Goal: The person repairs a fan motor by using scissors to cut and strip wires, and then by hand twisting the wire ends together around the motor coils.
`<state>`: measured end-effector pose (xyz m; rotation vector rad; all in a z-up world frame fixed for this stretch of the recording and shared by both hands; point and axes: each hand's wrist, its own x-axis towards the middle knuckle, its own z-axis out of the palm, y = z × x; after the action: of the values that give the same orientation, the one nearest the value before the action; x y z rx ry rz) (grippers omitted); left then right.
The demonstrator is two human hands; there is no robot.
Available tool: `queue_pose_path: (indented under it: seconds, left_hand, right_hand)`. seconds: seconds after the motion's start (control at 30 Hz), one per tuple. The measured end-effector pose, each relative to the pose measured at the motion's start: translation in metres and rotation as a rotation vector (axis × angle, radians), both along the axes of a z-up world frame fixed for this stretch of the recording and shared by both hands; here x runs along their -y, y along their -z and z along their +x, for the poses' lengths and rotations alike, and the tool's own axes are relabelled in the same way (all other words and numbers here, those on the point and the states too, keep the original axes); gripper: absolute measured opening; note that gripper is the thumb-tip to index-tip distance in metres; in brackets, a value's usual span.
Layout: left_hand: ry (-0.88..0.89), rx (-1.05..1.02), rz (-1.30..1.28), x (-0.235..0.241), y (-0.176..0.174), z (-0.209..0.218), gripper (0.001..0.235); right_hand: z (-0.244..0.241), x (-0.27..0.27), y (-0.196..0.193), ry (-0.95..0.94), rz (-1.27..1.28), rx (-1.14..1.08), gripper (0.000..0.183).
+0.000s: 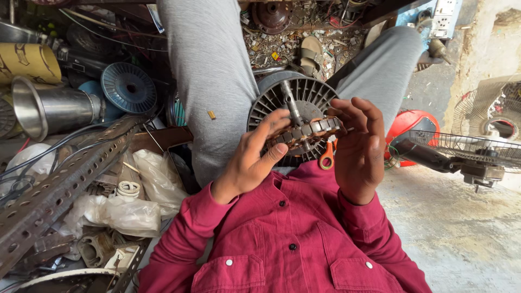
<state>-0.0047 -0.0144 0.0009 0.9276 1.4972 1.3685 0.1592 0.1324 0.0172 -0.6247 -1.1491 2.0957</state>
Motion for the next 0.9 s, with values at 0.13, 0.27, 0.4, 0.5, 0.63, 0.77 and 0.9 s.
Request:
queue_pose_path:
  seconds: [0.13,0.27,0.4,0.5,0.63,0.77,0.9]
  left_hand:
    - [0.031,0.365,-0.008,0.007,0.01,0.013,0.066]
    - [-0.012,0.423,0.065,0.008,0.023,0.022,0.066]
    - [0.016,0.538,0.08,0.008,0.019,0.014,0.068]
    - [-0.089,0.399,0.107,0.005,0.015,0.019,0.068]
    - [-0.303,-0.256,0.192,-0.008,0.017,0.028,0.056]
    - [-0.306,-0.201,0.347,-0.01,0.022,0.037,0.051]
    - [-0.254,-0.316,0.54,-0.01,0.037,0.044,0.05]
  right_hand:
    - [0.0,0.001,0.004,-0.002,0.041,0.021,0.058]
    - [0.001,-0.001,0.003,0.009,0.081,0.015,0.054]
    - [0.0,-0.004,0.006,-0.016,0.134,0.053,0.053]
    - [0.0,-0.006,0.016,0.016,0.245,0.197,0.046]
    - [0.0,-0.005,0.035,-0.075,0.207,0.258,0.043]
    - [0.012,0.001,0.046,-0.009,0.317,0.217,0.044]
    - [0.026,0.004,0.059,-0.045,0.343,0.183,0.045]
